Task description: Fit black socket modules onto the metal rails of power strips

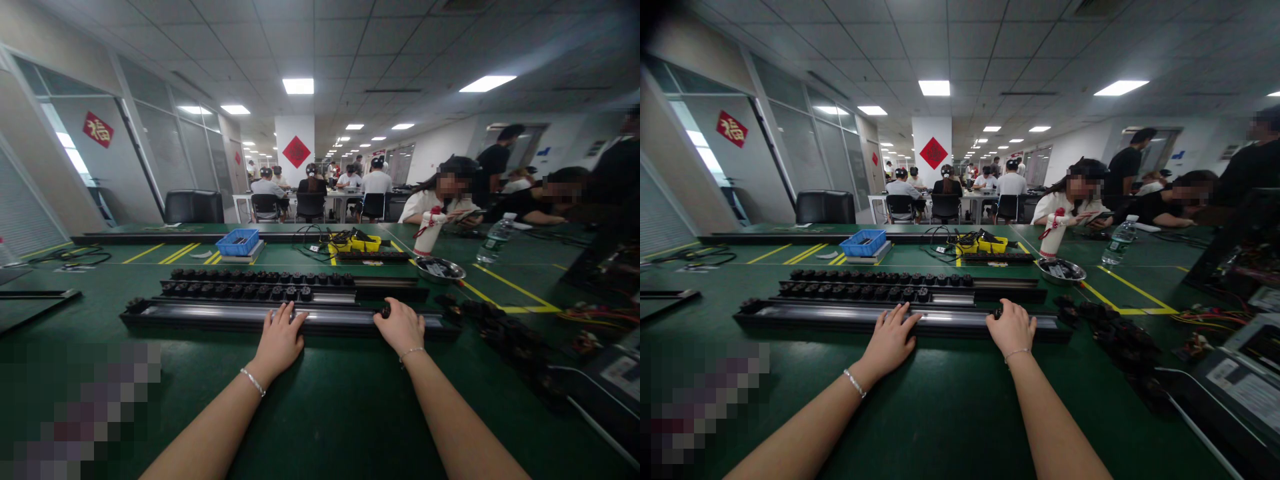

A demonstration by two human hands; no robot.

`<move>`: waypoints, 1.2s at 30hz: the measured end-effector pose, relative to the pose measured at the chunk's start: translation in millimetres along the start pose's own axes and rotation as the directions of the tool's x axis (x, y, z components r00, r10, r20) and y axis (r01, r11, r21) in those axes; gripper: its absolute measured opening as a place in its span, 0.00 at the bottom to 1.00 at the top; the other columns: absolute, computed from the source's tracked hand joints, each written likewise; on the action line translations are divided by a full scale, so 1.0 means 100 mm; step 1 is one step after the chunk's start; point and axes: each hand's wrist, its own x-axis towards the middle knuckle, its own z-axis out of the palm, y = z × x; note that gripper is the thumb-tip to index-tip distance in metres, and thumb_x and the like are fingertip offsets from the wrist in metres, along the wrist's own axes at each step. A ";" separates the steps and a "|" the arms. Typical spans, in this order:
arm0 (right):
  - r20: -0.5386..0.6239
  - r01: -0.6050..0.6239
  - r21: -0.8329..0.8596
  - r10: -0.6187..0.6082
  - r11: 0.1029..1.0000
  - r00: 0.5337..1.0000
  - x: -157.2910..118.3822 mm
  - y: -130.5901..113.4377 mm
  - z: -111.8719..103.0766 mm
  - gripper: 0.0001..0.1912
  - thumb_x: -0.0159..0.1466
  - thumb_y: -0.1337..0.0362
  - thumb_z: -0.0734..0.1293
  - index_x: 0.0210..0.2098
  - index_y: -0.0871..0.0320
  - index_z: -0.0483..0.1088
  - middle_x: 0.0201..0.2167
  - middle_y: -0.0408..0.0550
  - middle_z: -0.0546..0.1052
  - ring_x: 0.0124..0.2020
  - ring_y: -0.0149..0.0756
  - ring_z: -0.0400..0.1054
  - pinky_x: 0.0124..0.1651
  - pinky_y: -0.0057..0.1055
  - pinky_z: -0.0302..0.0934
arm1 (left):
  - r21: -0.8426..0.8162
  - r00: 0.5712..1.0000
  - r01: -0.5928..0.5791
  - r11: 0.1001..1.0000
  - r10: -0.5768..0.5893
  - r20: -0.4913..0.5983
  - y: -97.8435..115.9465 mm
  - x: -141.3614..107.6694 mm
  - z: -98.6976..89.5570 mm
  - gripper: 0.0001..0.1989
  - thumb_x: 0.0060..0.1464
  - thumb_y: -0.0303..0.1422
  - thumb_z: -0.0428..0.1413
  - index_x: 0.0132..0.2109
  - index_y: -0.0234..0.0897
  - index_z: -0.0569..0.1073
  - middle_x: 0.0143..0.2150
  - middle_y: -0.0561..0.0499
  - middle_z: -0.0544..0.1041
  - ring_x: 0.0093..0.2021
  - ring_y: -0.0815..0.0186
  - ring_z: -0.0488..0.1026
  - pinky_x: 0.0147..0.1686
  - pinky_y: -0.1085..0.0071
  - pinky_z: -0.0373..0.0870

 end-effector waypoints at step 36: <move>0.039 -0.137 -0.080 0.141 0.987 0.989 0.17 0.37 -0.09 0.28 0.53 0.49 0.57 0.50 0.53 0.65 0.55 0.53 0.62 0.58 0.55 0.48 0.55 0.59 0.40 | -0.003 0.999 -0.019 1.000 0.019 -0.027 -0.01 -0.01 0.01 0.24 0.50 0.33 0.51 0.55 0.49 0.63 0.62 0.45 0.59 0.62 0.56 0.53 0.58 0.53 0.48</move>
